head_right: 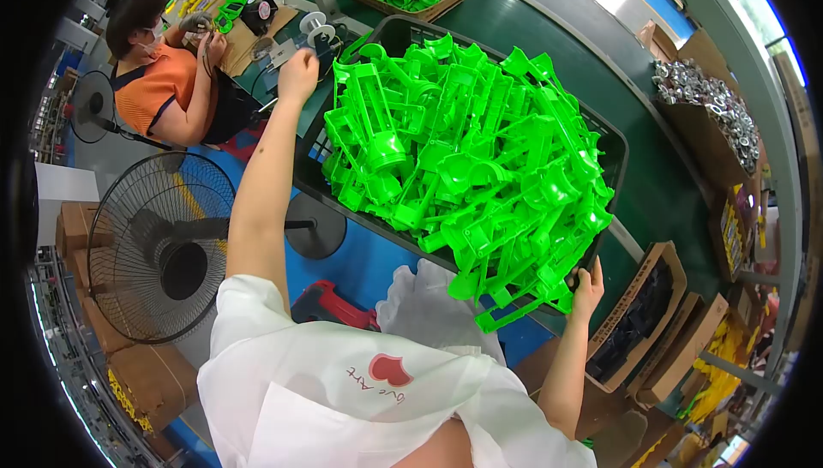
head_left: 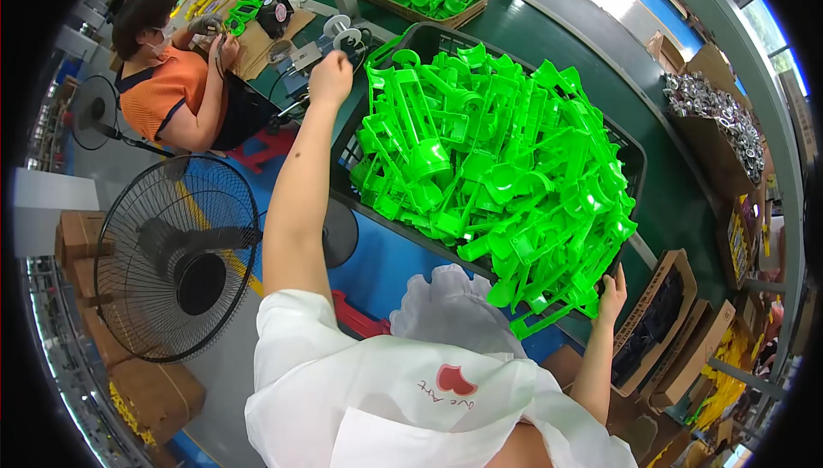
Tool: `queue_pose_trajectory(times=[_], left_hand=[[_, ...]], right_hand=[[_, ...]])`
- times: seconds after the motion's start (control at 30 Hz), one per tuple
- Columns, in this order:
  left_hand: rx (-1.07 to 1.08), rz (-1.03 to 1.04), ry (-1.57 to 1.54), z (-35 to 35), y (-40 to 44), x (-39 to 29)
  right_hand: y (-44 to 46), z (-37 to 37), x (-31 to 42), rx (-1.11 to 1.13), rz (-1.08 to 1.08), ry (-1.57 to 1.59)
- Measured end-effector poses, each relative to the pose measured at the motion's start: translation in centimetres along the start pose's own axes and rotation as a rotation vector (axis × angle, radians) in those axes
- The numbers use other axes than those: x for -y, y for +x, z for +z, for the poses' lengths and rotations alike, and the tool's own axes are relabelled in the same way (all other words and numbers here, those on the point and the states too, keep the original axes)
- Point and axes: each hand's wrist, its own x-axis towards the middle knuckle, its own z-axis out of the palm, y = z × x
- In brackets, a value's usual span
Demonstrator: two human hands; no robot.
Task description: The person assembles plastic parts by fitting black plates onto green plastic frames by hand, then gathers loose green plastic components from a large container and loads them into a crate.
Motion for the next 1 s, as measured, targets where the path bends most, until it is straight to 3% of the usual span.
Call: queue_pose_trajectory(times=[0.1,0.2,0.33,0.47,0.5,0.57,0.67,0.77,0.87,0.97,1.0], left_hand=[[0.078,0.14,-0.084,4.1,5.7,1.0],[0.578,-0.098,-0.023,6.5,9.7,1.3],[0.777,-0.212,-0.121,10.3,11.3,2.3],[0.771,-0.138,-0.088,13.5,12.7,2.8],[0.687,0.054,0.035,14.1,12.7,3.0],[0.772,0.071,-0.016,14.7,13.0,2.9],[0.587,-0.016,0.136,13.7,13.4,2.1],[0.068,0.121,0.082,11.1,12.8,-0.6],[-0.117,0.379,-0.081,7.7,13.4,-4.9],[0.382,0.25,-0.034,5.1,11.4,-10.2],[0.49,0.319,0.076,5.5,10.3,-11.0]], right_hand=[[-0.1,0.4,0.1,-0.032,-0.004,-0.028],[-0.2,1.2,0.4,-0.066,0.004,0.016],[-0.1,1.1,0.5,-0.057,0.006,-0.037],[0.4,-0.5,-0.7,0.004,-0.015,-0.045],[0.6,-0.9,-1.0,0.017,-0.025,-0.053],[1.0,-1.6,-1.4,0.04,-0.012,-0.083],[1.0,-2.6,-2.3,0.039,-0.014,-0.126],[1.1,-2.2,-1.7,0.054,0.0,-0.14],[1.1,-1.7,-1.7,0.047,-0.024,-0.081],[0.6,-0.5,-0.3,0.009,-0.017,-0.116],[0.6,0.6,0.1,-0.025,-0.036,-0.095]])
